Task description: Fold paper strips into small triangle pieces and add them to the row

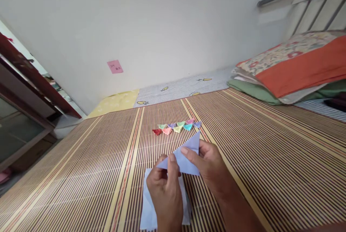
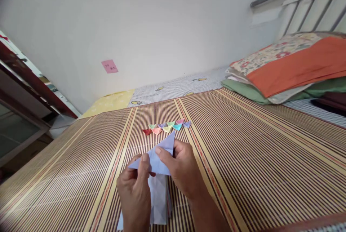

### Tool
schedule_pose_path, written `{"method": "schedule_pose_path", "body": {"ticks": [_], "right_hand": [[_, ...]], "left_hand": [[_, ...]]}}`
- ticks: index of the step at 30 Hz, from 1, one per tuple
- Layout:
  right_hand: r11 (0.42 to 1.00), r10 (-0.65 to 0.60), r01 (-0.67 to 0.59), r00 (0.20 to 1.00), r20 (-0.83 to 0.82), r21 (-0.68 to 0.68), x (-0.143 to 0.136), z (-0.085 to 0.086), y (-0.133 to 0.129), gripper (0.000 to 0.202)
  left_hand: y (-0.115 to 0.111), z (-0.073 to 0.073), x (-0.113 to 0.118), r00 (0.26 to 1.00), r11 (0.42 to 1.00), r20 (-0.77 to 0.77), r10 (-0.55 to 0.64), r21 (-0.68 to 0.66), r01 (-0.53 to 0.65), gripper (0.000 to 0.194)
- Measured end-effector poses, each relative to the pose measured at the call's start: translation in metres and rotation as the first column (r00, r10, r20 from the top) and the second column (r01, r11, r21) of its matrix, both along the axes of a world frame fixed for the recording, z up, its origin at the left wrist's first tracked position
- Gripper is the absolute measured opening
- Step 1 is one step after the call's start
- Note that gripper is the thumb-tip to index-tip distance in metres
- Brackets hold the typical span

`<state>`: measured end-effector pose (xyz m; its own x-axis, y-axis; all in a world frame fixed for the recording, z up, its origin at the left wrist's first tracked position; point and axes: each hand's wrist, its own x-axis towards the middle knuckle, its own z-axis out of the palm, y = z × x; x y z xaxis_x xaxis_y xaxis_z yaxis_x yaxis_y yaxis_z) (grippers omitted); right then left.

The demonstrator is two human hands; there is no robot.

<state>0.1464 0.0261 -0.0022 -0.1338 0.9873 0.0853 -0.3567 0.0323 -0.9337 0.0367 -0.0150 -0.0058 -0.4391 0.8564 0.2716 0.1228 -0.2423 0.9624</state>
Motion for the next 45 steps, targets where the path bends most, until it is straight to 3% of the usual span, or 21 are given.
{"method": "schedule_pose_path", "body": {"ticks": [3, 5, 8, 12, 18, 22, 25, 28, 31, 37, 41, 45], "right_hand": [[0.997, 0.077, -0.077, 0.997, -0.013, -0.001, -0.002, 0.001, 0.0, 0.027], [0.991, 0.133, -0.133, 0.991, -0.032, 0.004, -0.002, 0.001, 0.0, 0.031], [0.981, 0.188, -0.187, 0.982, -0.024, 0.057, 0.001, 0.002, 0.001, 0.036], [0.964, 0.204, -0.228, 0.964, 0.173, 0.136, 0.006, 0.001, 0.001, 0.034], [0.933, 0.24, -0.311, 0.912, 0.332, 0.18, 0.003, -0.002, -0.003, 0.036], [0.908, 0.29, -0.37, 0.893, 0.343, 0.197, 0.005, -0.003, -0.002, 0.027], [0.926, 0.302, -0.333, 0.936, 0.18, 0.176, 0.008, -0.003, 0.001, 0.016], [0.976, 0.185, -0.185, 0.983, 0.012, 0.118, 0.005, -0.002, 0.003, 0.018], [0.995, 0.089, -0.087, 0.995, -0.048, 0.045, -0.004, -0.002, 0.003, 0.022], [0.981, 0.177, -0.189, 0.961, -0.213, -0.034, -0.016, -0.012, 0.004, 0.032], [0.987, 0.135, -0.148, 0.974, -0.18, -0.059, -0.017, -0.013, 0.005, 0.037], [0.994, 0.113, -0.114, 0.989, -0.093, -0.003, -0.011, -0.01, 0.005, 0.038]], "left_hand": [[0.001, -0.002, 0.003, 0.971, 0.979, 0.144, -0.189, -0.049, 0.198, 0.041], [0.002, -0.005, 0.001, 0.945, 0.966, 0.231, -0.232, -0.062, 0.252, 0.037], [0.002, -0.009, -0.003, 0.964, 0.985, 0.218, -0.155, -0.046, 0.169, 0.034], [0.005, -0.009, -0.008, 0.987, 0.999, 0.158, -0.021, -0.035, 0.027, 0.039], [0.011, -0.009, -0.008, 0.931, 0.999, 0.363, 0.026, 0.021, -0.036, 0.04], [0.01, -0.01, -0.008, 0.916, 0.999, 0.402, 0.004, 0.03, -0.017, 0.042], [0.008, -0.01, -0.008, 0.941, 0.999, 0.335, -0.037, -0.005, 0.041, 0.039], [0.007, -0.011, -0.006, 0.961, 0.991, 0.251, -0.117, -0.027, 0.128, 0.038], [0.007, -0.01, -0.004, 0.969, 0.99, 0.21, -0.129, -0.032, 0.139, 0.038], [0.003, -0.002, -0.001, 0.983, 0.991, 0.137, -0.12, -0.044, 0.127, 0.043], [0.003, -0.001, -0.001, 0.98, 0.986, 0.134, -0.148, -0.059, 0.157, 0.054], [0.004, 0.0, -0.007, 0.977, 0.978, 0.093, -0.193, -0.065, 0.2, 0.049]]}}
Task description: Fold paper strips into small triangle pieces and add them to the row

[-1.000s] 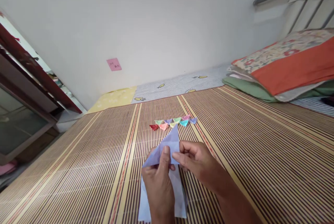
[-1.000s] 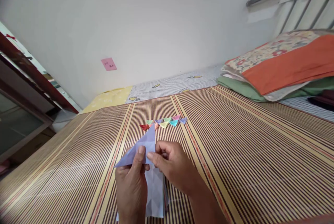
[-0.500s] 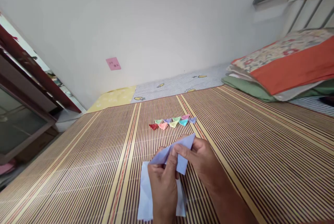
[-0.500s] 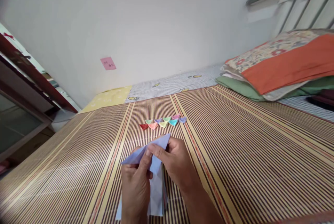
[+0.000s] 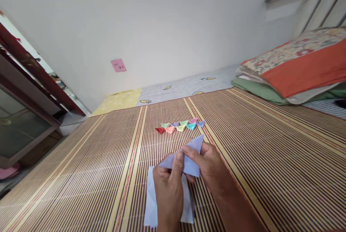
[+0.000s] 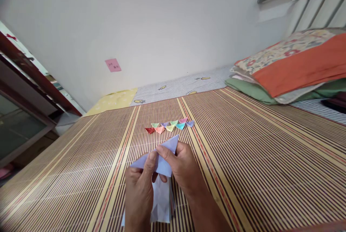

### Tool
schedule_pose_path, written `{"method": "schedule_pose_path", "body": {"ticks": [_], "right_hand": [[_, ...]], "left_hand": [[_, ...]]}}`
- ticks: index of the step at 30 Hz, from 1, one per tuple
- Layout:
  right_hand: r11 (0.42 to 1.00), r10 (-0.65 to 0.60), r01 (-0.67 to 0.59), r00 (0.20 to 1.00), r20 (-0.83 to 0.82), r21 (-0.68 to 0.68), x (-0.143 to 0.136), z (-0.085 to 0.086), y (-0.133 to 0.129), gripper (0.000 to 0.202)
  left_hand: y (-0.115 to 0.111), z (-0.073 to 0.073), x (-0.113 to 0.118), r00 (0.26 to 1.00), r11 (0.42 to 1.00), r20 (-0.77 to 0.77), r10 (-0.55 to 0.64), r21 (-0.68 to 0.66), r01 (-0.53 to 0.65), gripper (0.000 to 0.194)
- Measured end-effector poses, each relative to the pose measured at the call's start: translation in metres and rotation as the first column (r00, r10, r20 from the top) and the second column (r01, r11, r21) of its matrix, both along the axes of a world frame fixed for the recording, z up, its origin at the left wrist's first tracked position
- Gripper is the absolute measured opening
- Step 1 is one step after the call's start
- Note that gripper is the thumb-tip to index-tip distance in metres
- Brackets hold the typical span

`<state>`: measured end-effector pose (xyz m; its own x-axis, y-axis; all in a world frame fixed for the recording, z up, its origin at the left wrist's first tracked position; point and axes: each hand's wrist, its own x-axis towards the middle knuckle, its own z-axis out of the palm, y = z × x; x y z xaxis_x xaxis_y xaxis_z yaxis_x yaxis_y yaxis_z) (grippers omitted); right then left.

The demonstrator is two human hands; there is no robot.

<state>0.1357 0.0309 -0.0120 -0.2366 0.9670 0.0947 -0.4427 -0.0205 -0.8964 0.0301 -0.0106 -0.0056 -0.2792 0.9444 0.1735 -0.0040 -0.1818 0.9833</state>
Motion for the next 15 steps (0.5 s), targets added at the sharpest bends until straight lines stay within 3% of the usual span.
{"method": "schedule_pose_path", "body": {"ticks": [8, 13, 15], "right_hand": [[0.993, -0.114, 0.114, 0.992, 0.062, 0.002, 0.004, -0.004, 0.0, 0.037], [0.989, -0.139, 0.138, 0.99, -0.022, -0.046, -0.006, -0.001, -0.002, 0.039], [0.992, -0.113, 0.11, 0.993, -0.041, -0.057, -0.008, 0.001, -0.003, 0.041]], "left_hand": [[-0.002, 0.002, -0.007, 0.994, 0.994, 0.021, 0.109, 0.004, -0.109, 0.054], [0.002, 0.001, 0.0, 0.995, 0.998, 0.084, -0.062, -0.028, 0.065, 0.03], [0.002, -0.002, 0.0, 0.99, 0.997, 0.117, -0.074, -0.026, 0.077, 0.028]]}}
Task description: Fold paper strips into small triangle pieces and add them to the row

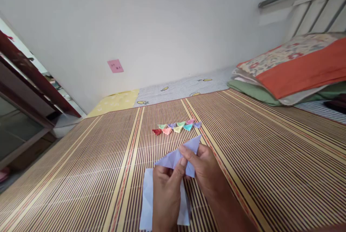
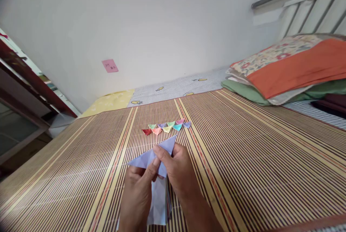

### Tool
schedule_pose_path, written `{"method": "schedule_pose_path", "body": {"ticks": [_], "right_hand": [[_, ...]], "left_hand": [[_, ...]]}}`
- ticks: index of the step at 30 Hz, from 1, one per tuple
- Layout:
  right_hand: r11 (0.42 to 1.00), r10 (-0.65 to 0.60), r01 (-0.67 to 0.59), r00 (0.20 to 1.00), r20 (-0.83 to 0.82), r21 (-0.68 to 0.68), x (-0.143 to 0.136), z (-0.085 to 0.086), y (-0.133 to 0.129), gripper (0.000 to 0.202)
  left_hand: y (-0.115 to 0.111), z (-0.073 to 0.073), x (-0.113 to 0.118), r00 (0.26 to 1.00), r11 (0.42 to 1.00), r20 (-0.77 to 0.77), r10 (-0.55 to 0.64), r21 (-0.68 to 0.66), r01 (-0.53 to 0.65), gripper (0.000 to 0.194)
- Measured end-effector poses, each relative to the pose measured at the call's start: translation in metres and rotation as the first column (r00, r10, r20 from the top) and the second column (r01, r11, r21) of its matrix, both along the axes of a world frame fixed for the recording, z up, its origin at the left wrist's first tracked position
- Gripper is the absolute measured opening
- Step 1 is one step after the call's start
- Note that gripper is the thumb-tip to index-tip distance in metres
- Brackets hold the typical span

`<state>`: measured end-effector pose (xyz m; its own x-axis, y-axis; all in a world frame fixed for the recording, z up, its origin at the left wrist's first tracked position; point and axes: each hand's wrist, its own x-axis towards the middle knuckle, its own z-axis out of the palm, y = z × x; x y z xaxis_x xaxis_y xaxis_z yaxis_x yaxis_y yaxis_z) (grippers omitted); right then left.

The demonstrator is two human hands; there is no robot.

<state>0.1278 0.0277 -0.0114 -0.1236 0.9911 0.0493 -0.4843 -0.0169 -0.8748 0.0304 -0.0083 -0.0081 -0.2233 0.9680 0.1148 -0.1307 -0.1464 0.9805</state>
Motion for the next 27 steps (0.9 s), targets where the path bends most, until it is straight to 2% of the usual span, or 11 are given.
{"method": "schedule_pose_path", "body": {"ticks": [3, 7, 9, 11, 12, 14, 16, 18, 23, 27], "right_hand": [[1.0, -0.007, 0.007, 1.0, -0.007, 0.006, 0.004, -0.001, 0.002, 0.037], [0.981, -0.184, 0.179, 0.981, 0.059, 0.077, 0.021, -0.008, 0.013, 0.036], [0.958, -0.273, 0.268, 0.961, 0.036, 0.098, 0.029, -0.01, 0.017, 0.035], [0.951, -0.289, 0.287, 0.957, 0.003, 0.116, 0.033, -0.01, 0.02, 0.035], [0.961, -0.247, 0.243, 0.969, 0.018, 0.133, 0.033, -0.009, 0.02, 0.036], [0.984, -0.068, 0.045, 0.989, 0.135, 0.171, 0.029, -0.006, 0.017, 0.037], [0.964, 0.13, -0.188, 0.949, 0.286, 0.186, 0.022, -0.004, 0.013, 0.039], [0.933, 0.218, -0.299, 0.911, 0.351, 0.198, 0.015, -0.002, 0.009, 0.038], [0.916, 0.221, -0.334, 0.882, 0.415, 0.221, 0.012, 0.001, 0.003, 0.024], [0.904, 0.23, -0.351, 0.881, 0.413, 0.245, 0.016, 0.0, 0.003, 0.02]], "left_hand": [[-0.002, -0.005, -0.001, 0.999, 0.999, -0.022, 0.042, -0.004, -0.042, 0.029], [-0.005, -0.006, -0.002, 0.994, 0.993, -0.039, 0.1, -0.055, -0.102, 0.029], [-0.003, -0.006, -0.002, 0.992, 0.99, -0.02, 0.121, -0.07, -0.122, 0.029], [0.0, -0.007, -0.004, 0.989, 0.987, 0.016, 0.148, -0.062, -0.147, 0.029], [0.002, -0.008, -0.005, 0.981, 0.981, 0.051, 0.188, -0.047, -0.186, 0.03], [0.005, -0.009, -0.009, 0.964, 0.97, 0.106, 0.244, -0.023, -0.243, 0.032], [0.007, -0.01, -0.013, 0.958, 0.967, 0.133, 0.254, -0.012, -0.255, 0.032], [0.009, -0.008, -0.016, 0.955, 0.969, 0.171, 0.243, -0.01, -0.245, 0.031], [0.012, -0.003, -0.016, 0.899, 0.972, 0.371, 0.232, -0.042, -0.233, 0.031], [0.012, -0.001, -0.013, 0.884, 0.966, 0.395, 0.251, -0.043, -0.255, 0.031]]}}
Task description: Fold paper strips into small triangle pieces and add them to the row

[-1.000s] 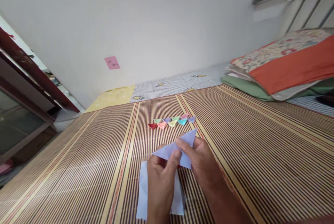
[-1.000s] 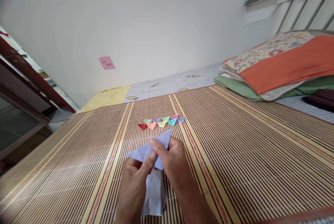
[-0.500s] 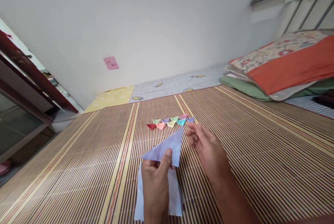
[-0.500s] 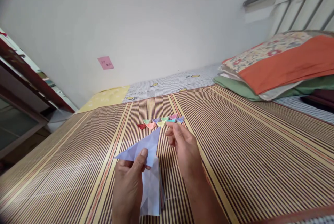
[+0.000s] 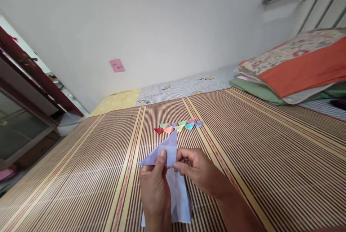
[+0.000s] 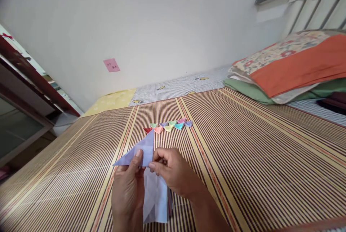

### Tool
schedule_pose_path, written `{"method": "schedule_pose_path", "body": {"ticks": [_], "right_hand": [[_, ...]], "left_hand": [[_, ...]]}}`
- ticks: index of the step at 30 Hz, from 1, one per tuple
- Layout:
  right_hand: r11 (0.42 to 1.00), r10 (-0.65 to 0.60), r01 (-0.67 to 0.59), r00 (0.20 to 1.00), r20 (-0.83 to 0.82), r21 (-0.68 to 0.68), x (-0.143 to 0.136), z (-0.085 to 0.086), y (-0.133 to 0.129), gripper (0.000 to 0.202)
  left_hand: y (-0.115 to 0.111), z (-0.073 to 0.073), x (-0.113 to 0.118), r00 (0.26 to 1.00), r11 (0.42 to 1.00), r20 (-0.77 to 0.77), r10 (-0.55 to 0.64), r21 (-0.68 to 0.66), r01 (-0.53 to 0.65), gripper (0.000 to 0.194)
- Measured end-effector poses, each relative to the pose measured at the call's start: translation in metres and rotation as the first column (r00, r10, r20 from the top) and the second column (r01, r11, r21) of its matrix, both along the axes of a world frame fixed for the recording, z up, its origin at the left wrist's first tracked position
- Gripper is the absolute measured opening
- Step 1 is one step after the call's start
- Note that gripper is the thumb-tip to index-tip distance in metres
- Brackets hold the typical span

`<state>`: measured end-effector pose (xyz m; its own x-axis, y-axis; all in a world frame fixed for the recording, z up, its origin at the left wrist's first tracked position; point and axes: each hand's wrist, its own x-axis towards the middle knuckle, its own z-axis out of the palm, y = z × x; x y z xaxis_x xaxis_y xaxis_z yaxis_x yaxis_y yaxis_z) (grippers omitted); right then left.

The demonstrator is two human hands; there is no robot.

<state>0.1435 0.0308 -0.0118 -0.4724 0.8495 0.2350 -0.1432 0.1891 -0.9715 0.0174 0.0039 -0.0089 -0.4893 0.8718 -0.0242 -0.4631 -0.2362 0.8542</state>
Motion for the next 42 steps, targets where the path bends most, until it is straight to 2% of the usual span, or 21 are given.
{"method": "schedule_pose_path", "body": {"ticks": [5, 8, 11, 14, 16, 19, 21, 24, 27, 30, 33, 36, 39, 42], "right_hand": [[0.999, 0.036, -0.035, 0.999, 0.023, -0.016, 0.005, -0.002, 0.002, 0.017], [0.999, 0.01, -0.015, 0.994, -0.105, -0.046, 0.005, 0.0, 0.003, 0.01], [0.981, -0.14, 0.093, 0.947, -0.29, -0.171, -0.001, 0.0, 0.004, 0.017], [0.937, -0.319, 0.243, 0.887, -0.333, -0.25, -0.006, -0.005, 0.008, 0.023], [0.92, -0.376, 0.302, 0.861, -0.343, -0.251, -0.004, -0.009, 0.012, 0.023], [0.91, -0.407, 0.343, 0.845, -0.346, -0.232, 0.006, -0.011, 0.017, 0.023], [0.92, -0.389, 0.35, 0.862, -0.324, -0.175, 0.016, -0.008, 0.017, 0.021], [0.951, -0.305, 0.306, 0.919, -0.25, -0.037, 0.03, -0.001, 0.014, 0.014], [0.967, -0.241, 0.25, 0.96, -0.146, 0.052, 0.04, 0.006, 0.008, 0.01], [0.932, -0.314, 0.316, 0.949, -0.039, 0.18, 0.043, 0.015, 0.002, 0.01], [0.87, -0.41, 0.38, 0.912, 0.032, 0.315, 0.038, 0.026, -0.006, 0.005], [0.825, -0.437, 0.369, 0.897, 0.07, 0.427, 0.03, 0.032, -0.012, 0.005], [0.822, -0.412, 0.314, 0.904, 0.115, 0.475, 0.023, 0.031, -0.015, 0.008], [0.846, -0.375, 0.264, 0.912, 0.166, 0.463, 0.019, 0.027, -0.015, 0.011]], "left_hand": [[-0.004, 0.001, 0.002, 0.994, 0.998, -0.08, 0.07, 0.014, -0.069, 0.027], [-0.007, -0.001, 0.002, 0.982, 0.999, -0.184, 0.04, 0.02, -0.037, 0.025], [-0.008, -0.006, 0.004, 0.96, 0.999, -0.279, -0.031, 0.004, 0.033, 0.024], [-0.009, -0.009, 0.006, 0.959, 0.998, -0.276, -0.06, -0.008, 0.06, 0.022], [-0.01, -0.009, 0.007, 0.954, 0.998, -0.292, -0.062, 0.002, 0.065, 0.022], [-0.01, -0.005, 0.007, 0.91, 0.991, -0.401, -0.107, 0.036, 0.133, 0.027], [-0.009, -0.004, 0.004, 0.892, 0.984, -0.43, -0.139, 0.044, 0.174, 0.025], [-0.007, -0.005, -0.006, 0.917, 0.984, -0.365, -0.162, 0.011, 0.178, 0.02], [-0.005, -0.005, -0.018, 0.872, 0.961, -0.425, -0.244, 0.015, 0.276, 0.013], [-0.005, -0.002, -0.026, 0.8, 0.938, -0.526, -0.291, 0.008, 0.346, 0.005], [-0.006, -0.002, -0.029, 0.754, 0.913, -0.559, -0.344, -0.009, 0.409, 0.011], [-0.007, -0.003, -0.027, 0.724, 0.893, -0.571, -0.386, -0.033, 0.449, 0.017], [-0.008, -0.004, -0.024, 0.67, 0.891, -0.636, -0.382, -0.06, 0.45, 0.021], [-0.008, -0.005, -0.022, 0.639, 0.88, -0.663, -0.389, -0.064, 0.47, 0.018]]}}
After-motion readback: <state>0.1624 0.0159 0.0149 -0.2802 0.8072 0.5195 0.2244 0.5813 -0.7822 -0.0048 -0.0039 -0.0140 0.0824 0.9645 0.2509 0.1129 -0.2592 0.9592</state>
